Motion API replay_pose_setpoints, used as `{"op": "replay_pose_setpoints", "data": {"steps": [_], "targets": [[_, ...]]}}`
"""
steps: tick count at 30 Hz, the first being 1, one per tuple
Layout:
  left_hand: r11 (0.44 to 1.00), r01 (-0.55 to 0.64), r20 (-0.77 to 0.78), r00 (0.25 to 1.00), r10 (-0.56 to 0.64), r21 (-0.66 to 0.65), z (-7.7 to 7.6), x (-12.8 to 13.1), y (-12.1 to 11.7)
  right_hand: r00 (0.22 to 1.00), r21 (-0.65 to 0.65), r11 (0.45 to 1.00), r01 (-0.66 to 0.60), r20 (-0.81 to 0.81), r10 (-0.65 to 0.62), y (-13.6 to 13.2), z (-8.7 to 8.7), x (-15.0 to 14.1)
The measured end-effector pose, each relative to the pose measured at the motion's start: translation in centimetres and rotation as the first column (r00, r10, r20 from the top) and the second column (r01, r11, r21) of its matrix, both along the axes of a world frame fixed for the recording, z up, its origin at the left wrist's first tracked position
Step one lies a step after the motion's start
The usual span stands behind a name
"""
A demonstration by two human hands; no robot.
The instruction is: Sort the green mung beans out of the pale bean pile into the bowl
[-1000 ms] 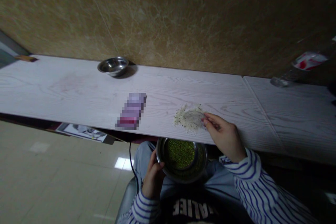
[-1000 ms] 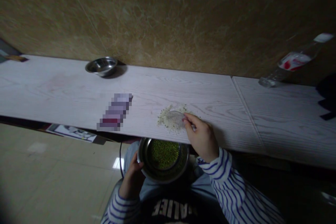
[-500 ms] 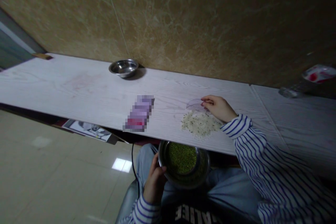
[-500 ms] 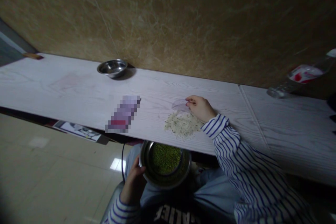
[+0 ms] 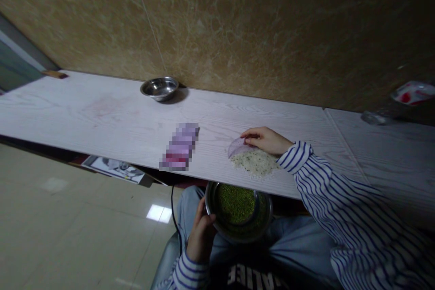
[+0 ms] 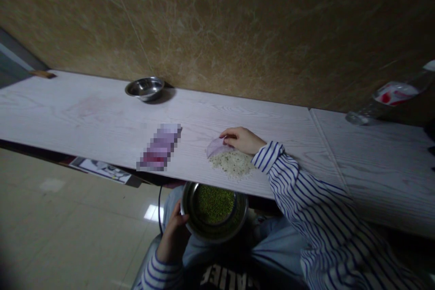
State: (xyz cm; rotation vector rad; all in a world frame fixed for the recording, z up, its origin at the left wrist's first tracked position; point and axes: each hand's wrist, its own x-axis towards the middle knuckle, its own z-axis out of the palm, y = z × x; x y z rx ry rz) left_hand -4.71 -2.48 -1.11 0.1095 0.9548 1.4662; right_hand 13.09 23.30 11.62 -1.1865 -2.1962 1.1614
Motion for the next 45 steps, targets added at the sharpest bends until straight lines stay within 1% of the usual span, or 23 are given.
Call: {"op": "replay_pose_setpoints", "data": {"steps": [4, 8, 13, 16, 19, 22, 24, 25, 28, 30, 33, 35, 38, 42, 45], "targets": [[1.000, 0.004, -0.004, 1.000, -0.004, 0.026, 0.1, 0.1, 0.0, 0.996, -0.009, 0.996, -0.090, 0.019, 0.090, -0.3, 0.8, -0.5], [0.999, 0.018, -0.008, 1.000, -0.017, 0.040, 0.6, 0.2, 0.1, 0.987, 0.000, 0.988, -0.157, 0.042, 0.157, -0.9, 1.4, -0.5], [0.999, 0.027, -0.010, 1.000, -0.027, 0.027, 1.3, 0.4, 0.3, 0.983, -0.005, 0.983, -0.181, 0.040, 0.181, -1.6, 1.5, 0.1], [0.999, 0.016, -0.013, 1.000, -0.016, 0.035, 1.4, 0.6, 0.3, 0.983, -0.015, 0.983, -0.182, 0.025, 0.182, -2.1, 1.8, 0.7], [0.999, 0.012, 0.010, 1.000, -0.012, 0.039, 1.0, 0.7, 0.3, 0.993, 0.002, 0.993, -0.118, 0.009, 0.118, -2.9, 2.1, 1.5], [0.999, 0.033, 0.021, 0.999, -0.033, 0.019, 0.5, 0.7, 0.1, 0.999, 0.096, 0.994, 0.042, -0.004, -0.041, -4.3, 2.2, 2.6], [0.999, 0.040, 0.007, 0.999, -0.040, 0.011, 0.2, 0.7, 0.1, 0.988, 0.179, 0.971, 0.156, -0.026, -0.153, -5.8, 1.9, 3.4], [0.999, 0.043, 0.000, 0.999, -0.043, 0.010, 0.2, 0.7, 0.1, 0.980, 0.193, 0.960, 0.201, -0.041, -0.197, -6.6, 1.6, 3.8], [0.999, 0.049, -0.003, 0.999, -0.049, 0.014, 0.4, 0.8, 0.1, 0.945, 0.195, 0.925, 0.326, -0.093, -0.313, -9.4, 0.6, 4.6], [0.999, 0.045, 0.008, 0.999, -0.045, 0.013, 0.8, 0.9, 0.2, 0.924, 0.196, 0.903, 0.383, -0.103, -0.369, -11.1, -0.1, 4.9], [1.000, 0.026, 0.021, 0.999, -0.026, 0.016, 1.3, 1.0, 0.2, 0.907, 0.212, 0.882, 0.421, -0.101, -0.409, -13.0, -1.1, 5.0], [0.999, 0.029, 0.015, 0.999, -0.030, 0.030, 1.5, 1.0, 0.2, 0.902, 0.220, 0.875, 0.431, -0.103, -0.419, -13.7, -1.5, 5.1], [0.998, 0.051, 0.006, 0.999, -0.052, 0.033, 1.3, 1.0, 0.2, 0.903, 0.221, 0.876, 0.430, -0.103, -0.417, -14.1, -1.9, 5.1], [0.999, 0.048, 0.015, 0.999, -0.048, 0.005, 1.1, 1.1, 0.1, 0.909, 0.217, 0.883, 0.417, -0.082, -0.409, -14.0, -2.4, 4.9], [0.998, 0.055, 0.001, 0.999, -0.055, 0.020, 1.1, 1.1, 0.1, 0.916, 0.209, 0.892, 0.402, -0.080, -0.394, -14.0, -2.6, 4.5]]}}
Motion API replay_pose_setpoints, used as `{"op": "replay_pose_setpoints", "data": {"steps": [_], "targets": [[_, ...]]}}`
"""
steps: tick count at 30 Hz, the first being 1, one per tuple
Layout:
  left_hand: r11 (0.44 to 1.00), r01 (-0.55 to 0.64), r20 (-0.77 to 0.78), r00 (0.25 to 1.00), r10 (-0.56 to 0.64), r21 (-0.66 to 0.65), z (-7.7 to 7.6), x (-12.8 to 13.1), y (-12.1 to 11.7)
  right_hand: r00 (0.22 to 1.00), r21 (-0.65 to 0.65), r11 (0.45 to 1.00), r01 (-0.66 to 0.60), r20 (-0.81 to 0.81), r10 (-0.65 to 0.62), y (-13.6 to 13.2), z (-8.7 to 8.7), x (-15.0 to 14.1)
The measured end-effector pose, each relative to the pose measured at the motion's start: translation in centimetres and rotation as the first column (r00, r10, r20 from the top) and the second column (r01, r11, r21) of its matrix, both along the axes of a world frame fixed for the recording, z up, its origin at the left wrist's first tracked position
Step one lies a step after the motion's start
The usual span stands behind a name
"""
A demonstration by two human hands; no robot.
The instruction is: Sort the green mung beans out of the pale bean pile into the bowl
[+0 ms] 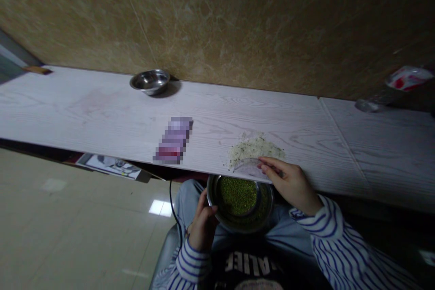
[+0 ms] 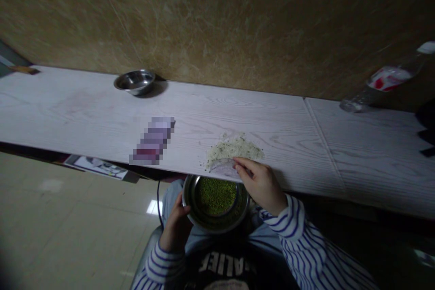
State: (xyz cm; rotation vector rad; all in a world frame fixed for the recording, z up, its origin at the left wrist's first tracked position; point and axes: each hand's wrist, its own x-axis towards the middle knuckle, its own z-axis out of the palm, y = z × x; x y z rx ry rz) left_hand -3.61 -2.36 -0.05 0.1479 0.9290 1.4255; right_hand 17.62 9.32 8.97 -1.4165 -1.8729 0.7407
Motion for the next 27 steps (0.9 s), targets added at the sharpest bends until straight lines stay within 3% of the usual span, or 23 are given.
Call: {"op": "replay_pose_setpoints", "data": {"steps": [10, 18, 27], "targets": [[1.000, -0.011, 0.002, 1.000, 0.011, -0.017, 0.0, 0.0, 0.0, 0.999, 0.055, 0.998, 0.041, -0.021, -0.040, -0.8, 0.2, -1.6], [1.000, -0.017, 0.009, 1.000, 0.017, -0.012, 0.0, 0.0, 0.0, 0.984, 0.086, 0.980, 0.177, -0.023, -0.175, -0.6, 0.1, -0.3], [1.000, -0.008, 0.018, 1.000, 0.008, -0.013, -0.3, -0.4, -0.1, 0.993, 0.079, 0.991, 0.105, -0.057, -0.100, -0.5, -0.2, -1.7]]}}
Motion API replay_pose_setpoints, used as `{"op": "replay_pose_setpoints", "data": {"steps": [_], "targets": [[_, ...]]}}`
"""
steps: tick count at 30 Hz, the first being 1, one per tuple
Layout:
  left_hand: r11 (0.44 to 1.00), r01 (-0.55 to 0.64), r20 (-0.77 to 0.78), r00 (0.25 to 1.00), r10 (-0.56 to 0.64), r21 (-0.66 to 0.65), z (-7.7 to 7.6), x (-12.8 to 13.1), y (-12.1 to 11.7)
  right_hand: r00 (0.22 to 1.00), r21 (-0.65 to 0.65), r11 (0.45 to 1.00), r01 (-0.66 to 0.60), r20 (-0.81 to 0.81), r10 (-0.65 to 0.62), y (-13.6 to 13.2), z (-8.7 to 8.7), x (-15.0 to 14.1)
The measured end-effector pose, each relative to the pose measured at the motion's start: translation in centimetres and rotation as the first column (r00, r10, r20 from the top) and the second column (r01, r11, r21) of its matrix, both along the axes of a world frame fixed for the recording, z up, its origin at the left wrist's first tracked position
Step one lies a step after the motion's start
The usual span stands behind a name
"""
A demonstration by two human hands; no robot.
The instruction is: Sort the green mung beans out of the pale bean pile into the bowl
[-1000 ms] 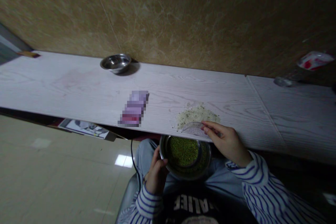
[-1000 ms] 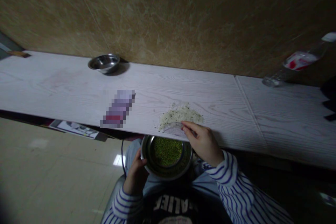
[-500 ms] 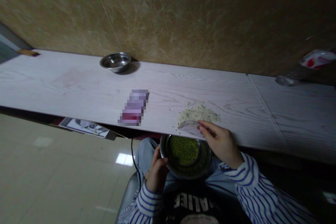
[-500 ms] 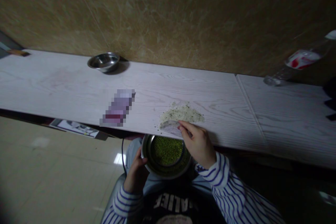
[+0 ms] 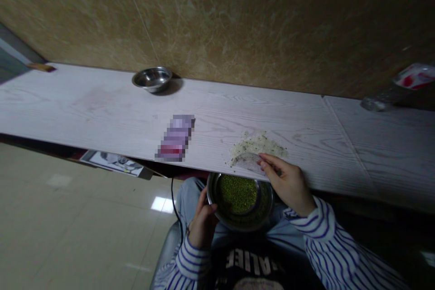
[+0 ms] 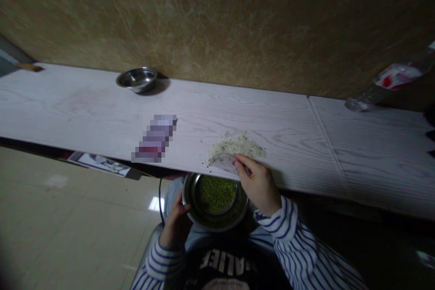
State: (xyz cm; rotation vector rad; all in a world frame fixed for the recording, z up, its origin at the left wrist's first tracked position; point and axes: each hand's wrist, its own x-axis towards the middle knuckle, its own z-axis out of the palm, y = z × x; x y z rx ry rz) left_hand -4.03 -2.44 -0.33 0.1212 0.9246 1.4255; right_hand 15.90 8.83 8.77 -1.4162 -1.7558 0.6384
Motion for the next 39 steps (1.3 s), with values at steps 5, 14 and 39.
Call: {"op": "replay_pose_setpoints", "data": {"steps": [5, 14, 39], "targets": [[1.000, 0.010, 0.004, 1.000, -0.010, 0.028, 0.0, -0.2, 0.0, 1.000, 0.010, 1.000, -0.017, 0.000, 0.017, -0.1, 0.3, -0.1], [1.000, 0.015, -0.013, 1.000, -0.015, 0.026, -0.5, 0.0, 0.0, 0.999, 0.002, 0.999, -0.034, 0.003, 0.034, -0.4, -0.1, 0.3], [0.998, 0.038, -0.030, 0.999, -0.036, 0.049, -0.9, -0.4, 0.0, 0.998, -0.017, 0.999, -0.047, -0.047, 0.046, 0.0, -0.3, -1.0]]}}
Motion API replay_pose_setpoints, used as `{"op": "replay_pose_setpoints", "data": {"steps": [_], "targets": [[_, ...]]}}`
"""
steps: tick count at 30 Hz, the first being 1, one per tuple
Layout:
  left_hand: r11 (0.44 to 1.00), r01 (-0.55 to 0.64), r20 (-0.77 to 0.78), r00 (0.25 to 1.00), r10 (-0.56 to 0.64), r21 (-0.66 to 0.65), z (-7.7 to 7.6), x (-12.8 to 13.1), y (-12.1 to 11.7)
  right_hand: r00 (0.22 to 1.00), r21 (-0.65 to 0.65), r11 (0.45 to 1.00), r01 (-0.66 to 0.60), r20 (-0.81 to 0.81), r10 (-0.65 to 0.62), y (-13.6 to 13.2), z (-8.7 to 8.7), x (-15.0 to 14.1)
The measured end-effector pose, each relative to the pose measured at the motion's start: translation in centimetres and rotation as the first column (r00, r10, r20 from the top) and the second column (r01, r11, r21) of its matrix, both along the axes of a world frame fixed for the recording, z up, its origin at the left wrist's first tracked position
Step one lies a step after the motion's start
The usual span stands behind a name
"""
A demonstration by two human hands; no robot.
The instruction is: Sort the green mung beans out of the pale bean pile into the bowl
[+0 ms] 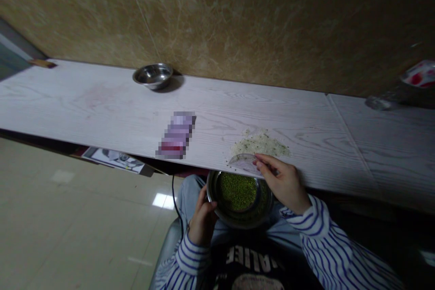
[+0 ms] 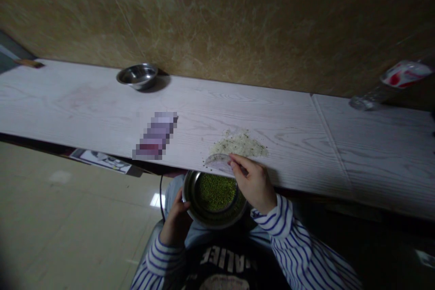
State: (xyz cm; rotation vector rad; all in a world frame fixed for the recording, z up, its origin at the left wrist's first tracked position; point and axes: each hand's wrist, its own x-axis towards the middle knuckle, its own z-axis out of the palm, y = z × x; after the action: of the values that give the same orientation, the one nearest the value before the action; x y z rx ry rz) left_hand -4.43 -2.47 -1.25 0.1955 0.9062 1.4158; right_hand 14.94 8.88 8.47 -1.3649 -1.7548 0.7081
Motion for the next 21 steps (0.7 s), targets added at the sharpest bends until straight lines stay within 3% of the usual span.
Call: {"op": "replay_pose_setpoints", "data": {"steps": [7, 15, 21], "targets": [[1.000, 0.004, 0.009, 1.000, -0.004, -0.021, 0.1, 0.0, 0.0, 1.000, 0.001, 1.000, 0.005, 0.016, -0.005, 0.0, 0.3, -0.6], [1.000, -0.014, 0.018, 1.000, 0.014, -0.005, 0.3, 0.1, 0.0, 0.995, -0.004, 0.995, 0.099, 0.000, -0.099, 0.3, -0.6, 0.9], [0.999, -0.028, 0.018, 0.999, 0.029, -0.036, 0.2, 0.2, -0.1, 0.998, -0.014, 0.998, 0.056, -0.020, -0.057, -0.3, 0.2, 0.0]]}}
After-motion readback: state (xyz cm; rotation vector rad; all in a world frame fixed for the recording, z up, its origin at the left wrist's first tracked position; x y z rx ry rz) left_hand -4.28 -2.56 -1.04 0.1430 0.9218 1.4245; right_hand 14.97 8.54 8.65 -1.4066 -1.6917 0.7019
